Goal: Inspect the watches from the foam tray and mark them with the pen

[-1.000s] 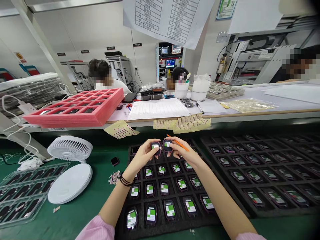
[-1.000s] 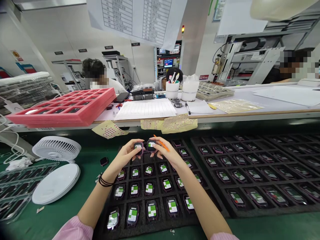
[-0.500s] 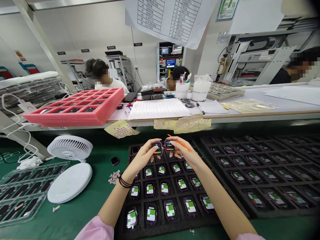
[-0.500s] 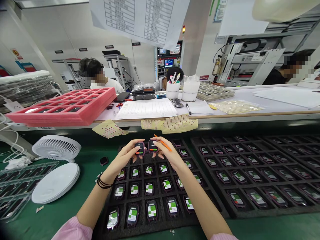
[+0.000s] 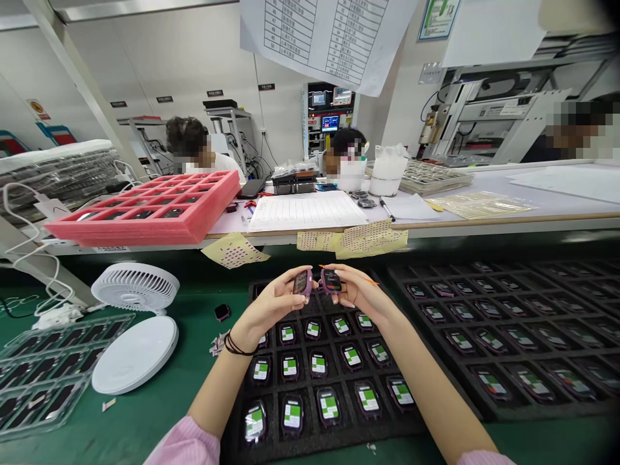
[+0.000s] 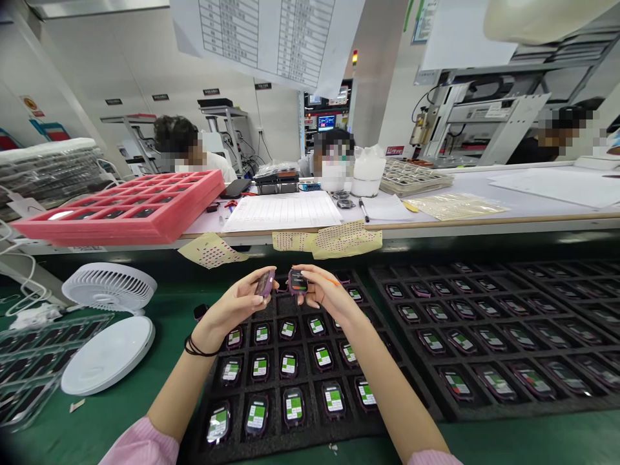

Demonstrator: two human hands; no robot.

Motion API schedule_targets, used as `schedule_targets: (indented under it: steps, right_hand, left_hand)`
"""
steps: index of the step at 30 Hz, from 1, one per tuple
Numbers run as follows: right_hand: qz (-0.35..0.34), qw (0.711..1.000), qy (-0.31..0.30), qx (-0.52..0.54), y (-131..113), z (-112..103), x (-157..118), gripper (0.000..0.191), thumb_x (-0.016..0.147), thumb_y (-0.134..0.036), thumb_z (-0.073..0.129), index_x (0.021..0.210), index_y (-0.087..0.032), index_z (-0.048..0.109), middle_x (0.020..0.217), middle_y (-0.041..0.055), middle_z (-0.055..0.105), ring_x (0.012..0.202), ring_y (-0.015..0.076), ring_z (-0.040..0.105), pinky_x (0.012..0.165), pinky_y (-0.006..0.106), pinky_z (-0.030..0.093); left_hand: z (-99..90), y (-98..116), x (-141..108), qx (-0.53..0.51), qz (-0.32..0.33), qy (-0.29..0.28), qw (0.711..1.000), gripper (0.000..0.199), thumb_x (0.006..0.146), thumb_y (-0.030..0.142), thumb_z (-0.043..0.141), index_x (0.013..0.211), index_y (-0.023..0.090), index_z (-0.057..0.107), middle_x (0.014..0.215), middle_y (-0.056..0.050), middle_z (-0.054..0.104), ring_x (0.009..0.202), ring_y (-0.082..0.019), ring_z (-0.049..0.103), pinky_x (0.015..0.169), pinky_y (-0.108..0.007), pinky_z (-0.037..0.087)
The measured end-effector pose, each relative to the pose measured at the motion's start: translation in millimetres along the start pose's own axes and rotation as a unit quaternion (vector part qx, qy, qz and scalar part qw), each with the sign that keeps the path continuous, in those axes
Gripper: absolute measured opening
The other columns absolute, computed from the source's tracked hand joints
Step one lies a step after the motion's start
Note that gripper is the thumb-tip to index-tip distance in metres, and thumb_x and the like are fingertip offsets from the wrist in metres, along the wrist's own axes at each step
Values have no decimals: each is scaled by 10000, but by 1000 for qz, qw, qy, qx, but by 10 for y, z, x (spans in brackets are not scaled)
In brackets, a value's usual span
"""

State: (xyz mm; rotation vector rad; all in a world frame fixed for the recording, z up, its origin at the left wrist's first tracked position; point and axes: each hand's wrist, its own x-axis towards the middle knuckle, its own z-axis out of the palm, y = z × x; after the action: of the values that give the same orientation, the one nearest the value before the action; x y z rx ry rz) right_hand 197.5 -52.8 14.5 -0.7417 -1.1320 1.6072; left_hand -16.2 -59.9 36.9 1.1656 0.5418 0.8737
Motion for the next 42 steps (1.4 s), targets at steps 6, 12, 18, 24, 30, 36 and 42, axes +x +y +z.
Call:
schedule_targets:
  steps: [6,12,18,24,30,36,42]
  right_hand:
    - [-24,998,3,-59,-27,44,-50,307,809,-341,620,1072,-184,607,791,47,645,578,147,646,373,190,322]
    - [-55,987,-13,-149,-45,91,-89,348,788,-306,646,1119,-231,571,1023,74,599,666,141,649,385,190,360]
    - [-68,983,-32,-168,9,76,-63,388,782,-287,665,1144,-240,535,971,50,572,691,142,646,383,177,365]
    - [-74,981,-27,-176,19,53,-62,350,813,-313,638,1141,-238,541,995,57,565,679,136,646,389,182,372]
    - [-82,982,10,-171,18,87,-59,300,815,-359,628,1068,-206,580,897,38,586,586,119,626,370,190,338]
    - [-75,983,21,-166,18,83,-53,336,775,-345,665,1065,-200,577,902,39,595,588,120,624,371,189,328]
    - [-67,983,-11,-168,31,58,-46,424,733,-295,709,1117,-226,544,1027,70,592,677,146,653,380,182,347]
  left_hand:
    - [19,-28,19,134,38,51,989,649,693,203,757,1281,200,482,1110,-88,647,979,-187,611,839,-279,455]
    - [1,-102,58,213,53,84,972,531,804,327,641,1279,192,447,1102,-86,629,849,-166,636,706,-268,488]
    - [5,-92,65,231,59,106,965,452,826,360,609,1225,185,487,1012,-69,631,751,-135,616,554,-210,434]
    - [14,-72,60,226,66,98,967,439,860,391,550,1236,172,493,902,-50,602,728,-135,610,530,-204,415]
    - [15,-71,68,221,63,103,968,441,858,415,540,1221,167,506,851,-39,596,722,-142,602,533,-212,422]
    - [-9,-95,73,212,60,84,972,496,815,386,612,1245,184,469,996,-77,610,777,-155,611,529,-206,412]
    - [9,-95,44,230,49,87,968,499,804,319,636,1251,190,456,1064,-86,612,814,-159,617,566,-214,422]
